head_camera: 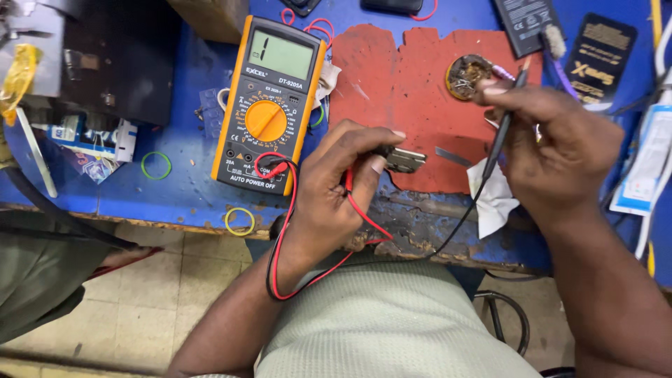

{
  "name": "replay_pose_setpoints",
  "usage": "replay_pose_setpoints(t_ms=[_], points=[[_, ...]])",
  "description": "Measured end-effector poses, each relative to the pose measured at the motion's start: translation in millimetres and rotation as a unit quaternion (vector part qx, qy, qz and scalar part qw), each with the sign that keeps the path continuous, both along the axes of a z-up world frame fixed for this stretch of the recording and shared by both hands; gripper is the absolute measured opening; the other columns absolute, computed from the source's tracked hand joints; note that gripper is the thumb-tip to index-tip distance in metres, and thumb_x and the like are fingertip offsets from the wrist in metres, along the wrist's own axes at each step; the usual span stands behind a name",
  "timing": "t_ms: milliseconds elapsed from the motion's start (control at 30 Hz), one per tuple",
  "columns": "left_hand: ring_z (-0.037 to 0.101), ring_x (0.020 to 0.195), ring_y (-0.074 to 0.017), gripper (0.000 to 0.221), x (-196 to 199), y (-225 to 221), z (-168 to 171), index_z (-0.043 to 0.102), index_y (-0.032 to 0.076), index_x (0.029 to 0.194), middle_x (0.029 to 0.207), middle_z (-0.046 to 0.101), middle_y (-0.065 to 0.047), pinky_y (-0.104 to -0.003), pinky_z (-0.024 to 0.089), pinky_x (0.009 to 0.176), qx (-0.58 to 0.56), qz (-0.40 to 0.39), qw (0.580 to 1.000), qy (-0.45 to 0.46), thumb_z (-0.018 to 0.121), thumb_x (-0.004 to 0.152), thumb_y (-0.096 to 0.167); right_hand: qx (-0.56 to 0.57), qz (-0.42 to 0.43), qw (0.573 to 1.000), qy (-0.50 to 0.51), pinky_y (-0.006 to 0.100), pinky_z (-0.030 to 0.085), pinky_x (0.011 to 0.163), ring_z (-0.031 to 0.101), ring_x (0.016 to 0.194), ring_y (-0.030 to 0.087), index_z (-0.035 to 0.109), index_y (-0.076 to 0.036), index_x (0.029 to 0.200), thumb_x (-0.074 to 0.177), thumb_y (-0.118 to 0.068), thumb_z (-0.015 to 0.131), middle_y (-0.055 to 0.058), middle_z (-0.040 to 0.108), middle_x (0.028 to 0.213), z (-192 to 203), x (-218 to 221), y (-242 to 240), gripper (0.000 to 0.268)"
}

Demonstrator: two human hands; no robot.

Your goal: The person tests components on a circuit board with multimeter probes and uses tweezers to manipulate small components on the board surface.

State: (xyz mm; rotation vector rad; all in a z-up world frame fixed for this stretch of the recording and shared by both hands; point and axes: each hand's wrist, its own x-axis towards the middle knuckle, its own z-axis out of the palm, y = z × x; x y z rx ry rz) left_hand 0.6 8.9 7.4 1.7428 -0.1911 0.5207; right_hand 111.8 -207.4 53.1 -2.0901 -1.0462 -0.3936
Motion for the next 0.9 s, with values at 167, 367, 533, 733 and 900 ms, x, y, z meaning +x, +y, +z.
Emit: replay_pose_setpoints(t_ms=[167,367,533,733,900], points=[[0.062,0.081,-0.0078,0.031,-3.7,-2.6,-6.9,0.06,0.006,0.138,0.109,0.056,-0.006,-0.024,0.06,0.076,-0.083,-0.022,0.995,0.048,0.054,0.11,-0.006,0.178,0.053,0.98,0.066,0.037,0.064,0.099,0.074,0.104,0.027,0.066,0.004,0.123,0.11,0.016,0.049,0.02,0.071,0.117,5.4,4.7,-22.2,0.025],[0.064,0.086,-0.0082,0.043,0.3,-3.1,-15.9,0.044,0.003,0.147,0.117,0.058,-0.006,-0.023,0.058,0.069,-0.232,-0.053,0.97,0.046,0.053,0.106,-0.009,0.122,0.161,0.971,0.124,0.039,0.065,0.093,0.074,0.103,0.025,0.064,-0.001,0.116,0.097,0.009,0.048,0.016,0.066,0.117,64.3,-12.6,-78.7,0.027],[0.06,0.103,-0.0079,0.049,-2.4,-4.7,-12.4,0.045,0.002,0.146,0.123,0.056,-0.006,-0.022,0.055,0.087,-0.196,-0.054,0.978,0.037,0.058,0.101,-0.012,-0.148,0.263,0.918,0.256,0.036,0.066,0.078,0.081,0.091,0.026,0.072,-0.008,0.105,0.083,-0.004,0.069,0.012,0.079,0.103,65.4,-63.1,-85.2,0.023],[0.057,0.099,-0.0072,0.042,-4.2,-1.0,-9.6,0.058,0.002,0.137,0.112,0.06,-0.003,-0.022,0.05,0.089,-0.149,-0.069,0.986,0.04,0.066,0.097,-0.011,-0.464,0.043,0.766,0.442,0.046,0.051,0.066,0.069,0.069,0.032,0.059,-0.016,0.11,0.092,-0.029,0.073,0.012,0.07,0.07,20.0,-117.4,-48.8,0.027],[0.058,0.081,-0.0083,0.042,-1.4,-3.2,-1.6,0.065,0.006,0.131,0.1,0.066,-0.004,-0.023,0.05,0.075,-0.029,-0.023,0.998,0.052,0.07,0.091,-0.008,-0.403,0.027,0.821,0.403,0.045,0.053,0.061,0.07,0.065,0.031,0.065,-0.016,0.109,0.085,-0.029,0.076,0.011,0.071,0.072,10.8,-127.4,-59.7,0.029]])
